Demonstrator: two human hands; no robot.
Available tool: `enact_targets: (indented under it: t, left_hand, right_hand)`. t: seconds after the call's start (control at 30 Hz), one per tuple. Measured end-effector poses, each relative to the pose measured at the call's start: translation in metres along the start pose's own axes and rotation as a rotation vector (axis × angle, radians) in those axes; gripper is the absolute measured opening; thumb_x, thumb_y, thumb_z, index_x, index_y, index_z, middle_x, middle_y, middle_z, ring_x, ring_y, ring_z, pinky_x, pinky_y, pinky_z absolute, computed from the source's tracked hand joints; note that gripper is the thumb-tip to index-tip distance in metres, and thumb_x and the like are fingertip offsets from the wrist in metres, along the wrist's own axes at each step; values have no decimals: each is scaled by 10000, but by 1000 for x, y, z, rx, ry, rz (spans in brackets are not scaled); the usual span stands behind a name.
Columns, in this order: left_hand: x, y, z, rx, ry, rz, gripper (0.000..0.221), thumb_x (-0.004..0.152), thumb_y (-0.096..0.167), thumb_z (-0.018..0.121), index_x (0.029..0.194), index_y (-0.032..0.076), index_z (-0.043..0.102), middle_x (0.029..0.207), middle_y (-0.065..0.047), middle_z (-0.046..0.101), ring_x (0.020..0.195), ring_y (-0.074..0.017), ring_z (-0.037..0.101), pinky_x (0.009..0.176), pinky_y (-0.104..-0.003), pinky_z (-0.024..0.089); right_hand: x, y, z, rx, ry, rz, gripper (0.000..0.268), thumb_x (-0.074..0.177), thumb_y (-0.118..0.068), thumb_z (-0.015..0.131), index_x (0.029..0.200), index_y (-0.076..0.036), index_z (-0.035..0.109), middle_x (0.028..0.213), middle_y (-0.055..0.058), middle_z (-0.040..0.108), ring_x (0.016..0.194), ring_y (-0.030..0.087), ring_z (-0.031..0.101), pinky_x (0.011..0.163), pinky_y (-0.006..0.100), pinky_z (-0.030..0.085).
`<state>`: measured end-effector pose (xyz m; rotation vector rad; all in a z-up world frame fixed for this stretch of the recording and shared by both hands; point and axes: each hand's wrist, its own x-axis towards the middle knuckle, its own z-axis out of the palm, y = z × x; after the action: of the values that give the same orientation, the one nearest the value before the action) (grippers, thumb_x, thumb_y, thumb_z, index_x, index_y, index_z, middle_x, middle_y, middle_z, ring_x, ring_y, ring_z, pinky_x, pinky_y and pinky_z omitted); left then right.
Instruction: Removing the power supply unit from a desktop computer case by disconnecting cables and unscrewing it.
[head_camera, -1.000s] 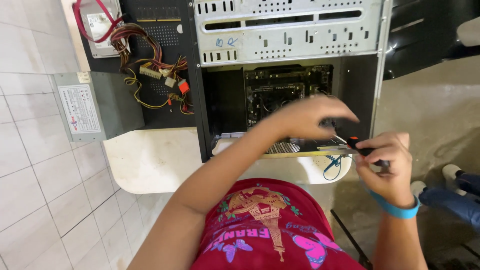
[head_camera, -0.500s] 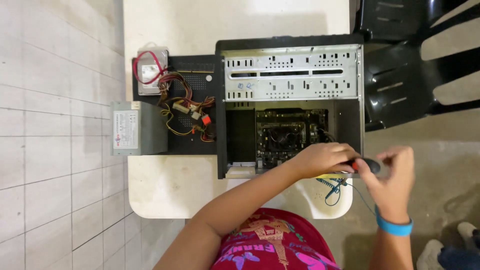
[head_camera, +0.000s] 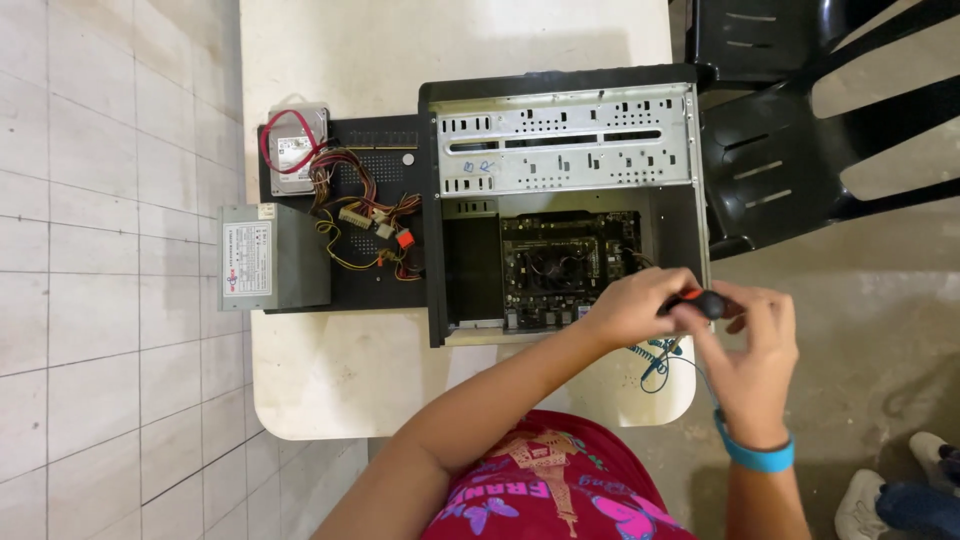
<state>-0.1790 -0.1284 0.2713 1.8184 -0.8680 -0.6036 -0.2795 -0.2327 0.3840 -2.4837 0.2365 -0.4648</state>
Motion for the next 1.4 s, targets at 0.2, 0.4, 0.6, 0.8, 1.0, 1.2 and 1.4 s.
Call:
enact_targets:
  t: [0.2,0.4,0.6,0.8,1.0,1.2,1.4]
  left_hand:
    - [-3,-5,-11,-77,36,332,564,978,384,661,1474,200,466,1359,-52,687,1234,-273,679,1055,-402,503]
    - [15,-12,-6,156,-23,210,383,837,196,761,1166,152,571,1002,-64,733,926,-302,670,791,-438,504]
    - [12,11,-27,30,-118,217,526,924,543,574,1271,148,563,1128,-55,673,1036,-275,605,838,-397,508]
    - [17,0,-9,80,-142,214,209,884,306,664,1056,204,602,1012,-2,738,963,-270,666,749,-433,530]
    - [22,-19,-4,-5,-133,289,344,892,273,711,1219,201,632,1060,5,719,973,-255,657,798,-391,511]
    - [23,-18,4,87,-2,241,333,870,369,725,1083,169,565,1075,-5,674,908,-274,629,747,-424,490]
    - [12,-2,9,182,64,245,360,869,544,527,949,193,525,947,1,593,831,-224,544,721,-392,390]
  right_hand:
    - [-5,-4,-4,47,53,-79,281,992,10,740,1268,-21,702,1287,170,714,1174,325,660,1064,428,511]
    - [-1,12,2,31,27,-85,223,996,-47,837,1177,-7,714,1116,168,456,982,296,496,839,389,492]
    - [0,-4,4,85,37,-131,274,967,76,611,1229,17,664,1301,216,681,1196,377,649,1073,469,512]
    - [-11,18,14,46,121,-113,146,1041,19,799,1144,33,697,1151,185,425,1025,329,541,915,436,535]
    - [-6,7,10,62,154,-145,257,982,101,538,1216,60,635,1332,293,619,1231,440,565,1095,537,467]
    - [-15,11,31,237,239,30,483,1005,63,746,1397,39,464,1355,246,493,1245,380,561,1034,433,507]
    - [-18,15,38,12,294,-28,252,961,39,826,1081,40,605,1206,171,350,1042,335,478,882,484,485]
